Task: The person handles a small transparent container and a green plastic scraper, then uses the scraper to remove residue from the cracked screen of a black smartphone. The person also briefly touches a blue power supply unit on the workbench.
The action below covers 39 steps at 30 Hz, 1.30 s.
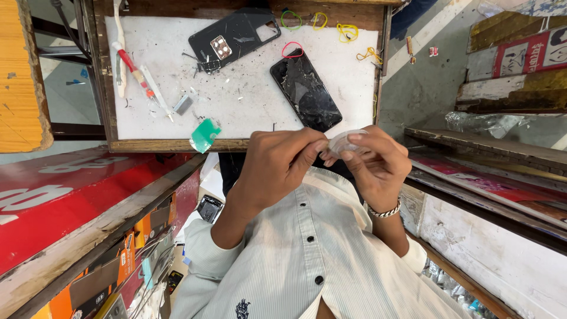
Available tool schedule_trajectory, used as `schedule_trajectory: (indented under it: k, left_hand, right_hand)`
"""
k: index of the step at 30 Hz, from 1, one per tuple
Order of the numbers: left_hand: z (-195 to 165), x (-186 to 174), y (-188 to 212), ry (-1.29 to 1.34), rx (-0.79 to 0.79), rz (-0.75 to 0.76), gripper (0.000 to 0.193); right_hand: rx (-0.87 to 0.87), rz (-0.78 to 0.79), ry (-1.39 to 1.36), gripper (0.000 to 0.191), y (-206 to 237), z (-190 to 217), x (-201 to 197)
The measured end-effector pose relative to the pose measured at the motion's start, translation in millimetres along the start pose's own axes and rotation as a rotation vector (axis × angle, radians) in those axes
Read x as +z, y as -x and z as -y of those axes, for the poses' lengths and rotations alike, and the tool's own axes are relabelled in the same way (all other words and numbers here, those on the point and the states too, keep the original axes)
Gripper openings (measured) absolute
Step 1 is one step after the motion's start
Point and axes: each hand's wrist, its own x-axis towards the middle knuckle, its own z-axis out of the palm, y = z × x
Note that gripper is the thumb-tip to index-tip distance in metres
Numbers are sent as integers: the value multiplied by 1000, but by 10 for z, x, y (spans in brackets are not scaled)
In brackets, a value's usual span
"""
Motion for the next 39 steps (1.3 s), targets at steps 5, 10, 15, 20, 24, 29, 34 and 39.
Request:
schedule_trajectory:
  k: [5,10,15,20,24,29,34,39]
  left_hand:
    - [33,-78,108,69,-97,28,18]
    - [68,-69,173,358,-165,17,22]
    - [100,-89,209,328,-139,-103,23]
    - [199,-30,229,462,-271,-126,26]
    - [389,168,198,682,-383,-168,26]
    - [689,607,-8,655,-498,-312,35]
    - [904,1104,-420,-371,-253,-346,41]
    - [762,1792,-836,-731,-341,-99,99]
  right_hand:
    - [75,-42,-386,30,-31,69,78]
    - [13,27,-217,15,-53,108,104]
    - [13,-31,-217,12,-71,152,181]
    - [42,-82,-100,10,-138,155,182]
    - [-63,-134,170,8,-165,24,48]
    - [-70,-259,332,8,-196,-344,-465]
    - [46,-355,1,21,-111,-664,-1228]
    - [55,-366,-86,25,63,-748,-1835]
